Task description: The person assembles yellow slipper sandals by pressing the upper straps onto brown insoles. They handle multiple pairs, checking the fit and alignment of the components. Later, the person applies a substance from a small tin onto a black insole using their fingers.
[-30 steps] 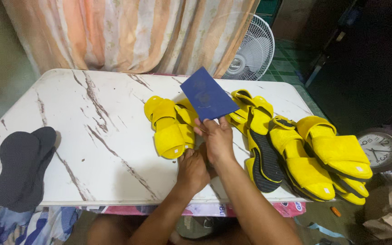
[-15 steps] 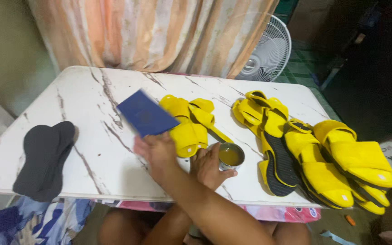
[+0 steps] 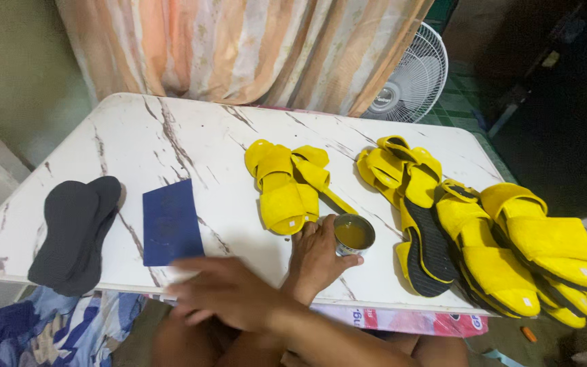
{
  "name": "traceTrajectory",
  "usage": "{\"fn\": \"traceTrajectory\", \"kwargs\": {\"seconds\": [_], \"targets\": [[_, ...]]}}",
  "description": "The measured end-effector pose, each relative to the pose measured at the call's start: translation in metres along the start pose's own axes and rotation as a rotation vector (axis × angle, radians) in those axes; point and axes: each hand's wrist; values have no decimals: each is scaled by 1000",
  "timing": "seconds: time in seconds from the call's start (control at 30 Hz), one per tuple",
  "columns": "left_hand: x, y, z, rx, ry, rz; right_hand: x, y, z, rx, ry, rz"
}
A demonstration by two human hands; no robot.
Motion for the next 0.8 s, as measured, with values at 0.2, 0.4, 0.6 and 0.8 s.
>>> {"fn": "traceTrajectory", "kwargs": {"seconds": [0.2, 0.4, 0.6, 0.8], "targets": [[-5, -22, -20, -72, -186, 199, -94, 53, -50, -883, 923, 704], [0, 14, 0, -68, 4, -52, -134, 97, -63, -1307, 909, 1088], [-18, 18, -16, -68, -268, 120, -122, 109, -64, -1311, 565, 1085], [-3, 51, 14, 110, -181, 90, -116, 89, -69, -1149, 402, 1190]]}}
Point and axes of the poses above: each hand's wrist, its own x-axis towards the middle knuckle, its own y-axis out of the back of the hand, z = x × y, and after that the axes turned 11 degrees about x, right-handed
